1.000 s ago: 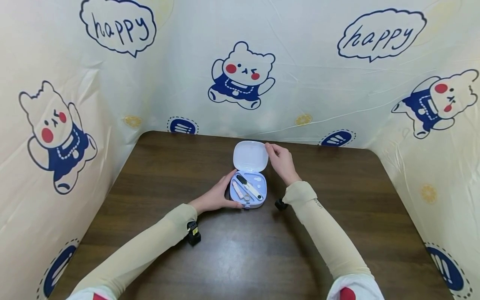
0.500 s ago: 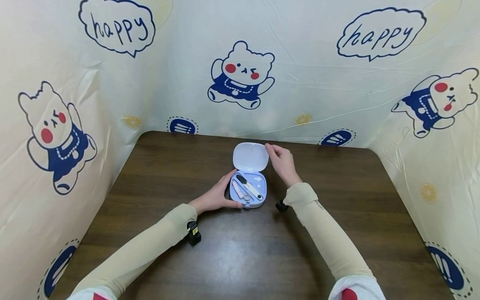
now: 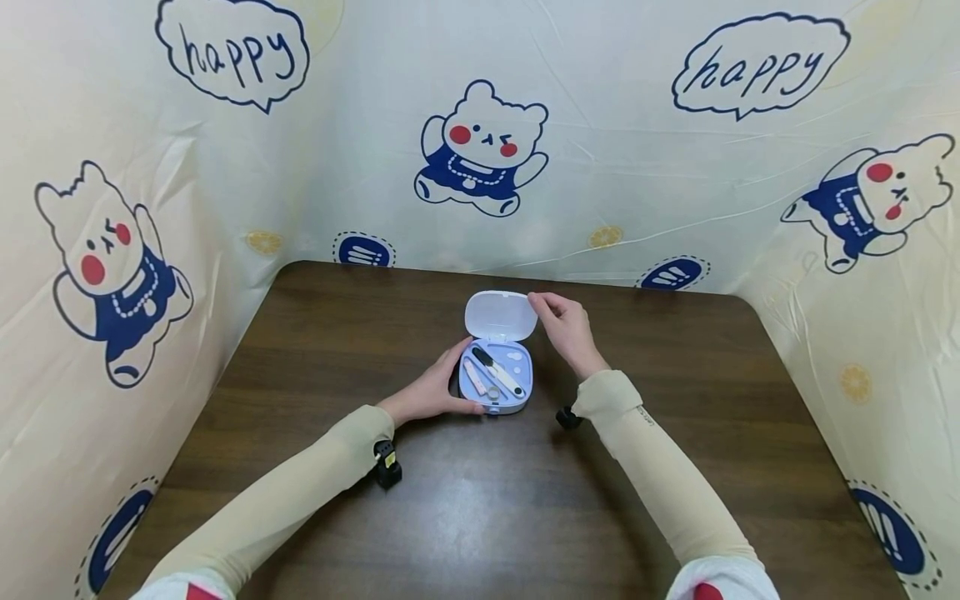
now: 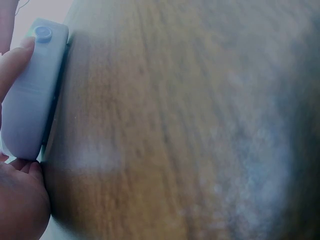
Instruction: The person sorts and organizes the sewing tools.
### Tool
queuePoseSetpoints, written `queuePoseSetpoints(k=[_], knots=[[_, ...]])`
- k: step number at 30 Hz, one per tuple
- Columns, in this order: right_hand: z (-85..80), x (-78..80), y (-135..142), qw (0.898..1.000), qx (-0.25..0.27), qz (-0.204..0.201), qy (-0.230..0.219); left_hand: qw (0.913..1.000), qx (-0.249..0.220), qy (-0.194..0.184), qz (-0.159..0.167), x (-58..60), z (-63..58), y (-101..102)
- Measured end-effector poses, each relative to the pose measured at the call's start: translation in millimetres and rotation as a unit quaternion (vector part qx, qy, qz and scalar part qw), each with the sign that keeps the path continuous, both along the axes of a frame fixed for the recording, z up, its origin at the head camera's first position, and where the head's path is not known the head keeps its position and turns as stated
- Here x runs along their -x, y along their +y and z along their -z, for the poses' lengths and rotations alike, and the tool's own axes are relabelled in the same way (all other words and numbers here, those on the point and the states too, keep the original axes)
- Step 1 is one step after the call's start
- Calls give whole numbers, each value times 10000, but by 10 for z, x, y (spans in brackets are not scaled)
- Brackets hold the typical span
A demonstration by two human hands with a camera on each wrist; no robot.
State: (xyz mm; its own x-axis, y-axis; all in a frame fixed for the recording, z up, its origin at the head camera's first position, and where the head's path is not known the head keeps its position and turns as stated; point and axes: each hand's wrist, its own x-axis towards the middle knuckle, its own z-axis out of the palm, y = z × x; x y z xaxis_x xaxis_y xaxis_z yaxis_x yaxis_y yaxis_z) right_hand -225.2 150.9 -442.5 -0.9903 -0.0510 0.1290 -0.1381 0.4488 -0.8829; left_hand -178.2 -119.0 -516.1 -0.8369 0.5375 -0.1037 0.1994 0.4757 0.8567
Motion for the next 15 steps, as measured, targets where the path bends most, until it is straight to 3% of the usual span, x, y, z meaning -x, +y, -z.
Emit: queuePoseSetpoints(k=[15], knots=[[-40, -133, 46, 9994, -224, -254, -94, 10000, 17, -37, -17, -2, -8, 4]])
